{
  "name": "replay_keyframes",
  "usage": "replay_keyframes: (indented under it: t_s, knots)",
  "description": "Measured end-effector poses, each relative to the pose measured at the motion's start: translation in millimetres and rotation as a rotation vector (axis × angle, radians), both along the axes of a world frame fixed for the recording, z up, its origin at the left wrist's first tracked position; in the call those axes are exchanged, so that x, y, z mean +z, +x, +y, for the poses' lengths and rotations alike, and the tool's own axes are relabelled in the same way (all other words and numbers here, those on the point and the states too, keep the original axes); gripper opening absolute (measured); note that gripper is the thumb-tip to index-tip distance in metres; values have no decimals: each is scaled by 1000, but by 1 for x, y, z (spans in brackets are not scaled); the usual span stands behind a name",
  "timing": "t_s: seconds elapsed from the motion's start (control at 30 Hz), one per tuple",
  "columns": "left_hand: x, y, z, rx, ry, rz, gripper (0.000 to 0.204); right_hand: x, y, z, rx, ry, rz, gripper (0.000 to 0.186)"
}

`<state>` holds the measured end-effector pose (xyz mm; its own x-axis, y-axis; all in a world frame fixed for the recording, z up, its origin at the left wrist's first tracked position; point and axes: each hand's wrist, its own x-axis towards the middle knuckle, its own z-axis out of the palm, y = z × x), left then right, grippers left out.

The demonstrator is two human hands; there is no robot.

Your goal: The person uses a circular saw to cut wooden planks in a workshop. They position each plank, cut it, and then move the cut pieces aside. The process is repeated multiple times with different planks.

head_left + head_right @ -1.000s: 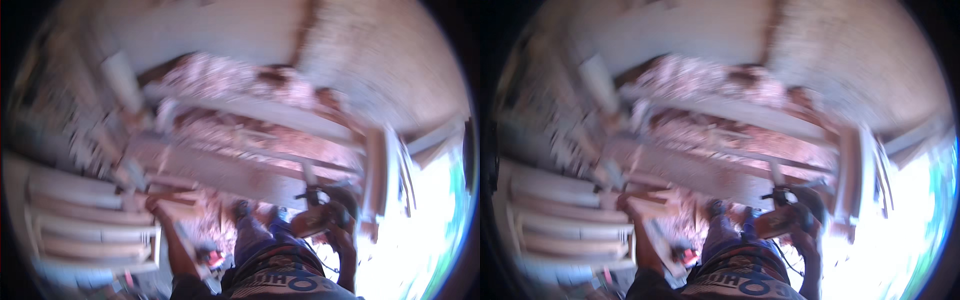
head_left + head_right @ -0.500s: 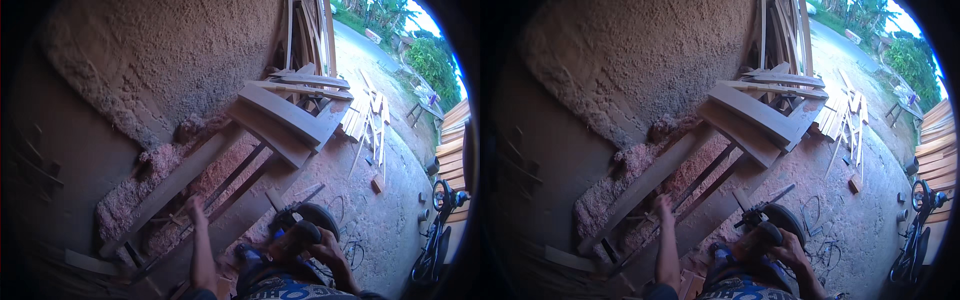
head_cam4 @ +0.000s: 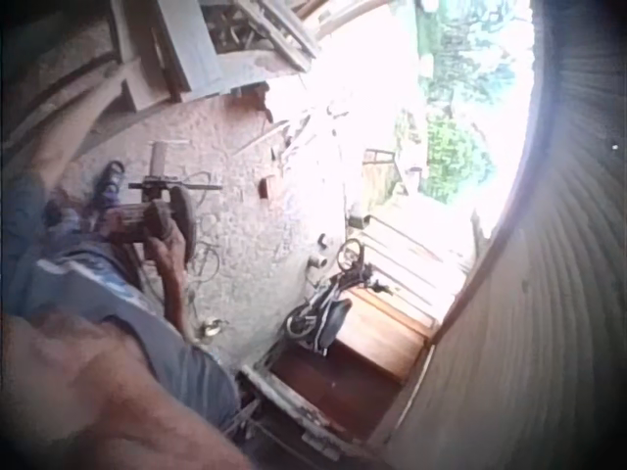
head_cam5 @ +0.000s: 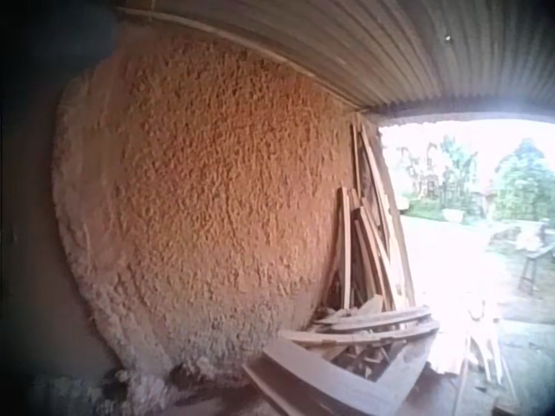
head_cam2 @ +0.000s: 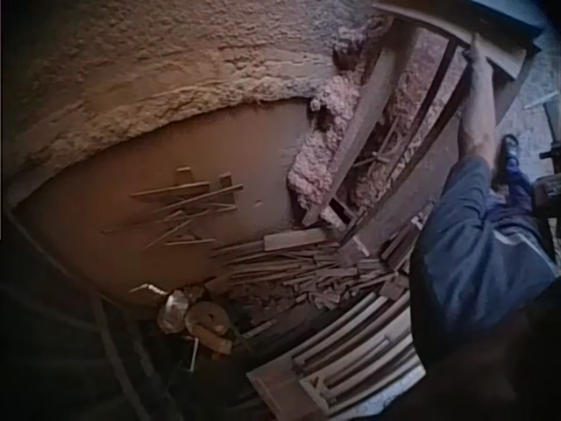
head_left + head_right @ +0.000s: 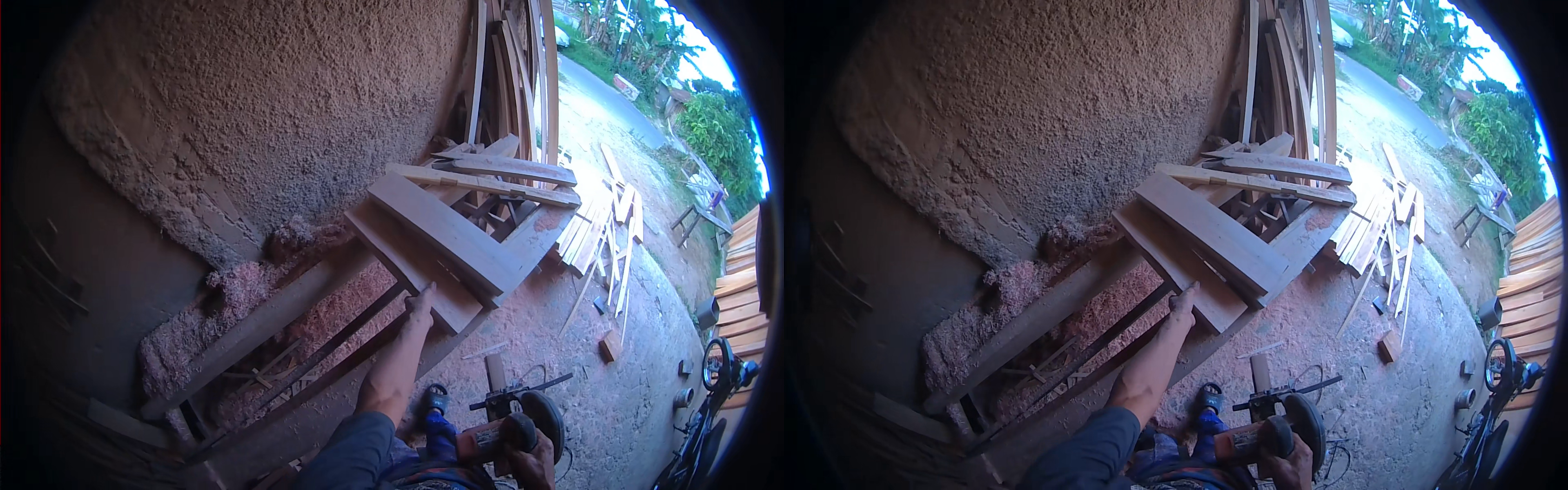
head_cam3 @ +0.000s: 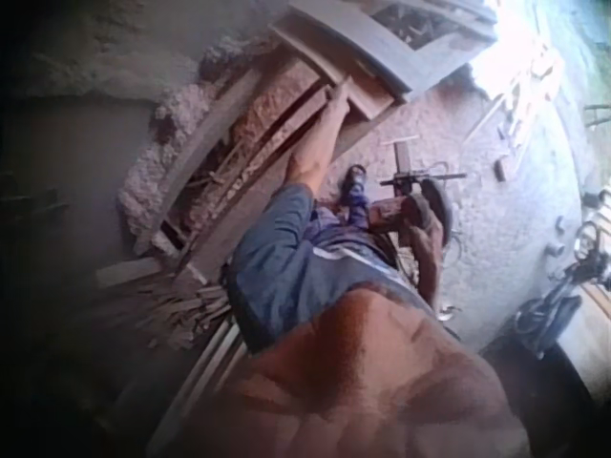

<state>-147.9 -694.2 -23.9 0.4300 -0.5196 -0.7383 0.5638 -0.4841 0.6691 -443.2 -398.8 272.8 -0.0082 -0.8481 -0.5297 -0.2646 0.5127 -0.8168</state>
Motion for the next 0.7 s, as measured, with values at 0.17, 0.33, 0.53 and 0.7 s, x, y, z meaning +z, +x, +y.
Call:
replay_keyframes:
  t_s: [0.17,0.33,0.53,0.7]
  knots:
    - [-7,51,78,176,-361,-71,50,12,16,-11,31,-44,9,39]
    - [-5,140,258,89,-372,-77,27,4,33,-3,171,-104,-71,40]
    - [-9,154,494,352,-373,-310,18,6,93,14,292,-35,2,48]
    - [-6,136,637,664,-363,-314,22,11,157,32,546,-62,-50,51]
